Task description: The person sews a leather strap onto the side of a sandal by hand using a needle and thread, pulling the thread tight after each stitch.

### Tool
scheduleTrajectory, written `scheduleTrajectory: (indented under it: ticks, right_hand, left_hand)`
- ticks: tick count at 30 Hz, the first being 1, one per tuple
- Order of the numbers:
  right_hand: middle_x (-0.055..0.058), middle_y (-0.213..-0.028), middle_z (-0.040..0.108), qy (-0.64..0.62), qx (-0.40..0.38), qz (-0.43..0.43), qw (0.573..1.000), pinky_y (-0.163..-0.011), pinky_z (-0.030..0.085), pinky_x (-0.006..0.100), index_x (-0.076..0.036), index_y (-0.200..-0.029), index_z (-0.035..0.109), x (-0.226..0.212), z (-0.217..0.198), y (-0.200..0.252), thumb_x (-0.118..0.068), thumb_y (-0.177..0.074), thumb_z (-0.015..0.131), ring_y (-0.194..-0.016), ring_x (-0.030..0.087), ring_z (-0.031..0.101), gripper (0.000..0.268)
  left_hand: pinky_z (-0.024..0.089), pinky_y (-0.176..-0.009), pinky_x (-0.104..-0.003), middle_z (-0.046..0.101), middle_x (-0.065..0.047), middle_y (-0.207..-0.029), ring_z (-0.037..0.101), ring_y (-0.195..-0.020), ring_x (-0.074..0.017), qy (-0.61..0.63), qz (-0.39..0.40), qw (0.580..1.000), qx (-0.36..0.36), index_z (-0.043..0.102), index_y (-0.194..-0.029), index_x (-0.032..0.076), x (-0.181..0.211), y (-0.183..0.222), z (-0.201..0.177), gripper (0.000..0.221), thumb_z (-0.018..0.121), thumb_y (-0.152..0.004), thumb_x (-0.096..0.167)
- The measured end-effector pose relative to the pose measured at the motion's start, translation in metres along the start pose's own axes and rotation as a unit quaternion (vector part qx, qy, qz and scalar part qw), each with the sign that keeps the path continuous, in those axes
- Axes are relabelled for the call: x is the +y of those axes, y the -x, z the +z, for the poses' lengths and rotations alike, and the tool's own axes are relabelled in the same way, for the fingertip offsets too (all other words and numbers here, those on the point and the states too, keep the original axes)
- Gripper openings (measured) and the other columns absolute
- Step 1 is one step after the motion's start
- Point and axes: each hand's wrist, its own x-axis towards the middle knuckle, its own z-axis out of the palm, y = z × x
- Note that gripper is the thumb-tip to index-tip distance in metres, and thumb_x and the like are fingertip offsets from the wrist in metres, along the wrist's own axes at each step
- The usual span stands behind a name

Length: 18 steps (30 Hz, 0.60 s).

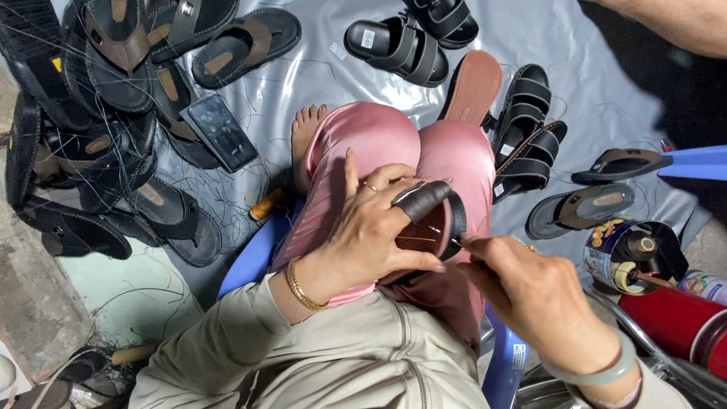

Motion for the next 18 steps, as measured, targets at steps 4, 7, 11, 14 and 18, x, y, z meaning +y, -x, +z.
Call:
scheduleTrajectory:
  ticks: [4,7,11,14,18]
  right_hand:
    - [0.002,-0.089,0.065,-0.108,-0.003,-0.027,0.994,-0.059,0.049,0.027,-0.009,-0.104,0.056,0.025,-0.003,0.008,-0.022,-0.082,0.06,-0.068,0.014,0.065,0.026]
    - [0.003,-0.104,0.068,-0.126,-0.005,0.0,0.992,-0.065,0.052,0.025,-0.01,-0.108,0.057,0.041,0.004,0.021,-0.027,-0.082,0.057,-0.075,0.013,0.07,0.031]
    - [0.001,-0.112,0.066,-0.095,-0.01,0.014,0.995,-0.06,0.052,0.026,-0.013,-0.119,0.054,0.042,0.007,0.026,-0.027,-0.08,0.059,-0.069,0.011,0.07,0.041]
    - [0.005,-0.119,0.062,-0.099,-0.017,-0.033,0.994,-0.081,0.051,0.029,-0.012,-0.123,0.052,0.022,-0.005,0.006,-0.02,-0.083,0.057,-0.102,0.017,0.065,0.042]
    - [-0.003,-0.072,0.057,0.013,-0.028,-0.014,0.999,-0.041,0.041,0.032,-0.025,-0.128,0.047,0.001,-0.01,-0.006,-0.026,-0.086,0.054,-0.058,0.014,0.061,0.043]
  left_hand:
    - [0.02,-0.098,-0.062,0.054,-0.011,-0.126,0.048,-0.119,-0.0313,-0.064,0.037,0.997,0.009,0.05,-0.126,0.018,-0.001,0.003,-0.011,0.079,0.068,-0.067,0.066]
    - [0.039,-0.075,-0.045,0.052,-0.012,-0.123,0.05,-0.092,-0.0294,-0.087,0.073,0.993,0.04,0.051,-0.1,0.014,-0.001,0.007,-0.027,0.04,0.072,-0.076,0.038]
    - [0.05,-0.07,-0.023,0.058,-0.013,-0.113,0.065,-0.085,-0.0146,0.335,-0.036,0.937,-0.092,0.067,-0.081,-0.005,0.019,0.015,-0.048,0.016,0.072,-0.075,0.009]
    - [0.054,-0.09,-0.027,0.06,-0.012,-0.114,0.065,-0.098,-0.0177,0.537,-0.047,0.803,-0.254,0.066,-0.089,0.009,0.022,0.015,-0.069,0.009,0.068,-0.081,0.011]
    - [0.055,-0.084,-0.022,0.07,-0.013,-0.096,0.068,-0.091,-0.0158,0.584,-0.28,0.736,-0.196,0.061,-0.091,-0.001,0.021,0.004,-0.059,0.017,0.067,-0.075,-0.002]
